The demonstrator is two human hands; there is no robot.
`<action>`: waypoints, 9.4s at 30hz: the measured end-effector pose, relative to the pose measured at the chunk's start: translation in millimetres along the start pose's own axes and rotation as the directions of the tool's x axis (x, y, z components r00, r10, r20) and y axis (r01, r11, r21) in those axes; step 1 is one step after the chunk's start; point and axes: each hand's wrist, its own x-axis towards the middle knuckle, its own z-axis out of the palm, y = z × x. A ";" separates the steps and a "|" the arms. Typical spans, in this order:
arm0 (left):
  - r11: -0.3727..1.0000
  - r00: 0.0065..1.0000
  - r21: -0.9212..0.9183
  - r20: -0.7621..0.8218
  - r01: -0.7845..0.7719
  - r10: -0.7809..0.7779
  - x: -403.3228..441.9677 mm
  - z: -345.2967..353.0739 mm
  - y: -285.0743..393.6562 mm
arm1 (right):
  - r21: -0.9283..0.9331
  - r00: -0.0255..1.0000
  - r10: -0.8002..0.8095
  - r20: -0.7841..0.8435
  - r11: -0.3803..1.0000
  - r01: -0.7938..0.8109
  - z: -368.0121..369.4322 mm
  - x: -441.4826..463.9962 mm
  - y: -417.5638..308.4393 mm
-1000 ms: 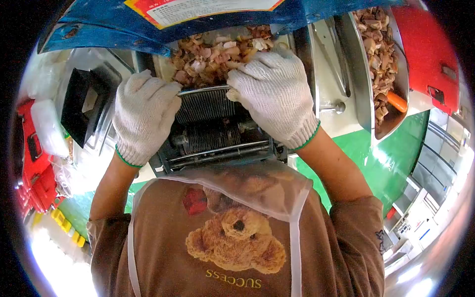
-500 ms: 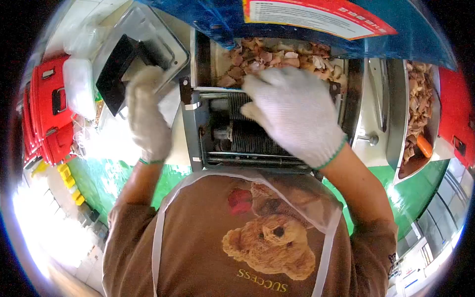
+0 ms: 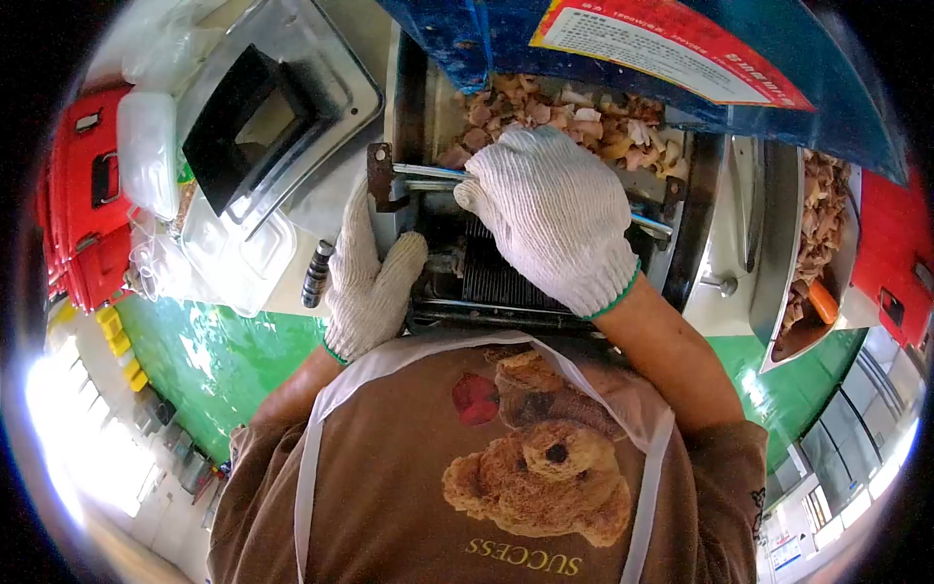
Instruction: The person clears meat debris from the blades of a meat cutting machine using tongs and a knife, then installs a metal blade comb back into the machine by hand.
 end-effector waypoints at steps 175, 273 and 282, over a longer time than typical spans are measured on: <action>0.297 0.632 0.761 0.186 -0.577 0.752 41.9 6.2 42.5 | -0.656 0.999 0.005 0.054 0.754 0.031 -46.8 -53.5 22.2; 0.855 0.837 0.414 0.546 -0.311 0.039 97.5 -16.5 113.0 | -0.030 0.935 -0.031 0.353 0.999 0.044 -99.6 -11.3 53.0; 0.878 0.836 0.383 0.547 -0.287 0.034 100.9 -14.5 114.6 | -0.049 0.919 0.111 0.380 0.994 -0.099 -109.0 -8.5 37.1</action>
